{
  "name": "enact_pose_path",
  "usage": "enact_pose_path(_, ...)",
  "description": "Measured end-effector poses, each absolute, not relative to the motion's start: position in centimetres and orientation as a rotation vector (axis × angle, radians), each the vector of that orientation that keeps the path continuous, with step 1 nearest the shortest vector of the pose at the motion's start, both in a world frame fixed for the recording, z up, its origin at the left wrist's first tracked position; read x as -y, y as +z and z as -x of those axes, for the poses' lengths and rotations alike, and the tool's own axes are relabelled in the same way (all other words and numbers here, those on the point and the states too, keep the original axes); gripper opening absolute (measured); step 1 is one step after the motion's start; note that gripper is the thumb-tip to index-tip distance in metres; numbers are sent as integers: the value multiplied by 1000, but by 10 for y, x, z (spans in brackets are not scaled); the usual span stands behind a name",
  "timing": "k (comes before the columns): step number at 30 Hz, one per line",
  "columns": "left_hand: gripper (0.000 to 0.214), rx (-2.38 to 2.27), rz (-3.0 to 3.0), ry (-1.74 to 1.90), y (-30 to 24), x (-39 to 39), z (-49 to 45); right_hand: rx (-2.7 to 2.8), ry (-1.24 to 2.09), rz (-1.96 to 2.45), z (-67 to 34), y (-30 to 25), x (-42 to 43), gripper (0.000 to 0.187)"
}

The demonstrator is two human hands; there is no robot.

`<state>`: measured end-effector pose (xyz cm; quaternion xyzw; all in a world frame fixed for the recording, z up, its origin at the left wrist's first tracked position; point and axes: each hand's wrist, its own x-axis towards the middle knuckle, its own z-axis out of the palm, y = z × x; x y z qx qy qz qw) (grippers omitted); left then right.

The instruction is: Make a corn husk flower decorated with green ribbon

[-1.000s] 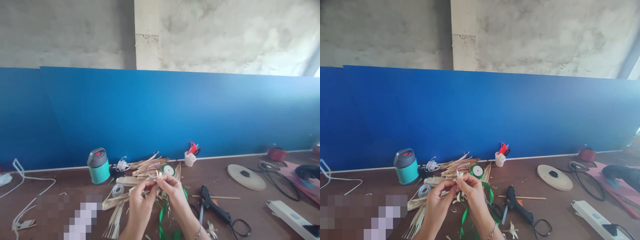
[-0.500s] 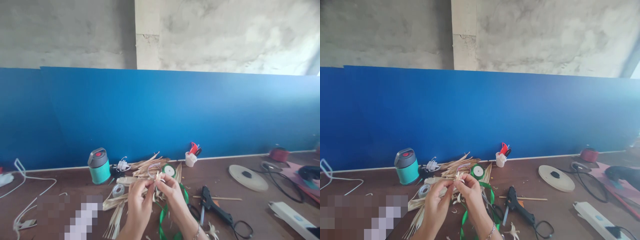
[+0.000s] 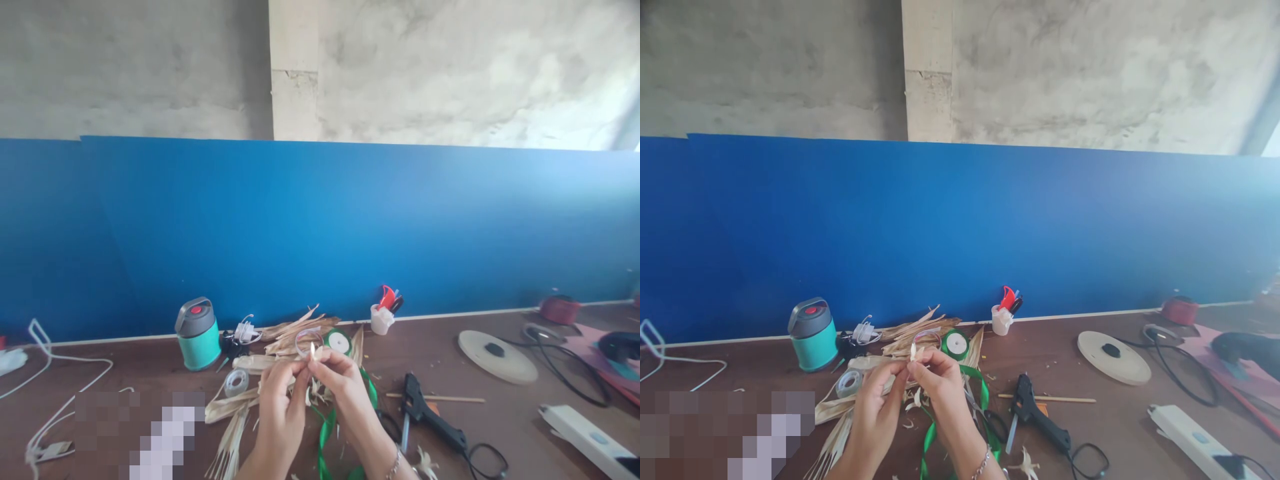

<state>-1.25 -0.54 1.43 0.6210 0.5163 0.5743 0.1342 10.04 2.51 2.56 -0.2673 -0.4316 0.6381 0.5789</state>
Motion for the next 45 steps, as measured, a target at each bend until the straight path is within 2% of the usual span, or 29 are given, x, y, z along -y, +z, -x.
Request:
enact_pose_path(4,10,-1547,-2181,1795,11,2,16,1008,1469,632,-99,23,-27,20)
enact_pose_path(10,14,-1583,-2387,1765,13,3,20,1012,1441,706,-97,19,-29,26)
enact_pose_path(13,18,-1563,-2247,1694,12,2,21,1049,1427,718,-99,22,-28,26)
enact_pose_path(18,32,-1360,-1672,1467,15,-1,18,1167,1525,685,-106,34,-25,21)
enact_pose_path(22,40,-1217,-1502,1358,24,1,14,1181,1527,669,-108,37,-26,21)
enact_pose_path(29,41,-1203,-1319,1297,23,0,12,980,1660,588,-112,25,-35,20)
enact_pose_path(34,30,-1211,-1178,1422,16,-3,11,879,1649,632,-115,25,-37,22)
enact_pose_path(37,25,-1242,-1224,1419,15,-4,13,907,1641,675,-114,28,-34,17)
enact_pose_path(40,25,-1191,-1199,1407,17,-4,14,995,1681,695,-114,30,-31,25)
enact_pose_path(45,27,-1125,-1114,1403,23,-1,10,1021,1564,721,-112,28,-31,23)
